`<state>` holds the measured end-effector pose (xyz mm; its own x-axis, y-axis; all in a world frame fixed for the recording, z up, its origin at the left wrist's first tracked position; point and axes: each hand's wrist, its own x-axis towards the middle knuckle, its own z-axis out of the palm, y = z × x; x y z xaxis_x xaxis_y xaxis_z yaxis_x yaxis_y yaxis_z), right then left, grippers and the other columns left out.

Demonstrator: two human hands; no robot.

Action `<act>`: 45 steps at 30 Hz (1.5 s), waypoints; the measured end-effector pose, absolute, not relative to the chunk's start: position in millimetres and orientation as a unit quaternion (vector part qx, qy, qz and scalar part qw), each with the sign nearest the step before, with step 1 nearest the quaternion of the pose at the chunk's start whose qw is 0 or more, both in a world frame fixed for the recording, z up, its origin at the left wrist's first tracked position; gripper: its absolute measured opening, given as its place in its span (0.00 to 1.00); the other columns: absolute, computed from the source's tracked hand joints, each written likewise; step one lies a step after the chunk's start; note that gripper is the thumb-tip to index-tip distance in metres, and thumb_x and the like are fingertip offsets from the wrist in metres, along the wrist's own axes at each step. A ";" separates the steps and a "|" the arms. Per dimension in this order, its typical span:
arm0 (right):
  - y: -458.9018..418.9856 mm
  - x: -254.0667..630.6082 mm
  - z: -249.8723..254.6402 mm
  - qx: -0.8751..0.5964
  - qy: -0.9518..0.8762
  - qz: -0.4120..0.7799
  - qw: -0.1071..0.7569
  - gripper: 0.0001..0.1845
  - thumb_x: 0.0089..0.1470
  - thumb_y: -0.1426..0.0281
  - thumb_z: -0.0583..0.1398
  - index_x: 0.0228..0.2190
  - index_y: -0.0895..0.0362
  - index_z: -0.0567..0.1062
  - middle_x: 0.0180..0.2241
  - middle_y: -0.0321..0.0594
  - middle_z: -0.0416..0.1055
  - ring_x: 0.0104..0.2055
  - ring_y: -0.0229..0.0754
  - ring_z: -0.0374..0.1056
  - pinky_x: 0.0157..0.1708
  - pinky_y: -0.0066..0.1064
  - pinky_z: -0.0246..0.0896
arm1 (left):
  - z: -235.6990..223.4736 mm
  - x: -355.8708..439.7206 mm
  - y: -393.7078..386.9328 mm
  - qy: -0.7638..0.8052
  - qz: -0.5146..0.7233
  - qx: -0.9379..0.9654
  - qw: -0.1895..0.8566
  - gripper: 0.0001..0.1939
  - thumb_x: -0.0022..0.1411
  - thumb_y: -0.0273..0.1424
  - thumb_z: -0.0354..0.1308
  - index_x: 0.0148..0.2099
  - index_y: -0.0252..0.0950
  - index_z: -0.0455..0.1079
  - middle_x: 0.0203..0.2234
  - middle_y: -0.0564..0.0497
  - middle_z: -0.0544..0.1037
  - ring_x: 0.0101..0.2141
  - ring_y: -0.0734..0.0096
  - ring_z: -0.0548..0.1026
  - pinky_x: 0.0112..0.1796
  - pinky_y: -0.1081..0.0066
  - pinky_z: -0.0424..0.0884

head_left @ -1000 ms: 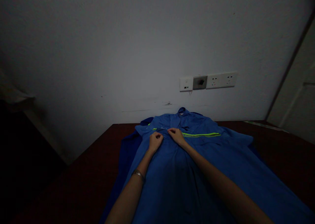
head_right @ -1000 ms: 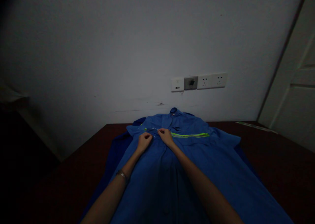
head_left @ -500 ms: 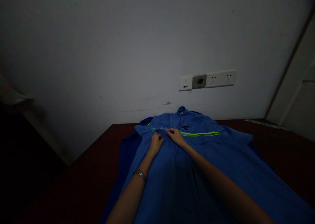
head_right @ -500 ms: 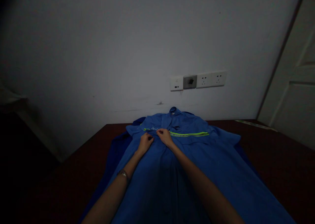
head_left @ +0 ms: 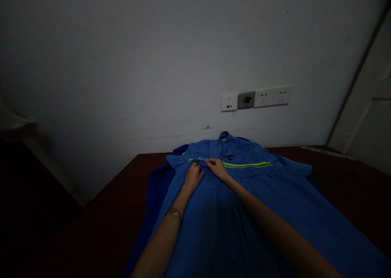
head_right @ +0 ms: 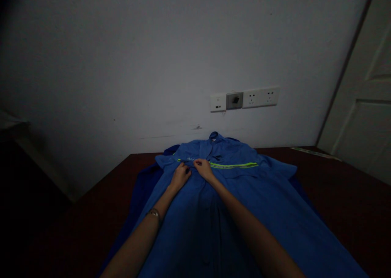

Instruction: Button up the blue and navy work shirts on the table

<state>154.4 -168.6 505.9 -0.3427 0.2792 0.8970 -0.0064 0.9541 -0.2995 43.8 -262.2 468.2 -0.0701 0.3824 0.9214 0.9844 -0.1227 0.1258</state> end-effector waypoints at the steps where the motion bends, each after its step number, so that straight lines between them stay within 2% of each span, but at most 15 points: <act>1: -168.2 154.2 505.9 -0.084 -0.809 0.129 0.567 0.13 0.46 0.67 0.54 0.27 0.62 0.76 0.27 0.42 0.74 0.30 0.41 0.69 0.32 0.30 0.61 | 468.3 44.4 -262.3 -0.579 -0.445 -0.595 0.334 0.07 0.57 0.27 0.51 0.33 0.32 0.70 0.34 0.45 0.69 0.34 0.69 0.70 0.36 0.72 0.65; 10: -166.1 153.3 507.5 -0.107 -0.802 0.156 0.566 0.13 0.41 0.72 0.57 0.31 0.63 0.76 0.26 0.42 0.74 0.28 0.40 0.69 0.31 0.29 0.63 | 466.5 42.8 -261.0 -0.555 -0.473 -0.590 0.347 0.09 0.58 0.25 0.49 0.34 0.34 0.70 0.34 0.47 0.69 0.35 0.70 0.69 0.36 0.72 0.65; 19: -170.7 154.3 508.0 -0.108 -0.800 0.158 0.569 0.10 0.42 0.69 0.57 0.27 0.62 0.76 0.27 0.43 0.75 0.30 0.41 0.69 0.33 0.30 0.62 | 465.9 40.0 -259.0 -0.503 -0.518 -0.573 0.387 0.05 0.55 0.26 0.53 0.33 0.35 0.70 0.33 0.48 0.72 0.40 0.64 0.66 0.42 0.64 0.60; 30: -170.9 151.3 509.0 -0.112 -0.789 0.173 0.578 0.10 0.42 0.68 0.57 0.27 0.61 0.76 0.27 0.43 0.75 0.30 0.41 0.70 0.33 0.31 0.63 | 466.1 44.2 -257.5 -0.487 -0.566 -0.571 0.341 0.06 0.55 0.27 0.53 0.35 0.36 0.71 0.33 0.49 0.76 0.38 0.66 0.69 0.42 0.65 0.60; 45: -174.7 150.9 507.8 -0.108 -0.797 0.183 0.565 0.10 0.42 0.70 0.57 0.26 0.61 0.76 0.28 0.43 0.75 0.31 0.42 0.70 0.34 0.31 0.63 | 468.5 52.7 -256.4 -0.488 -0.640 -0.527 0.272 0.06 0.54 0.24 0.54 0.32 0.35 0.73 0.31 0.49 0.76 0.36 0.68 0.70 0.41 0.66 0.62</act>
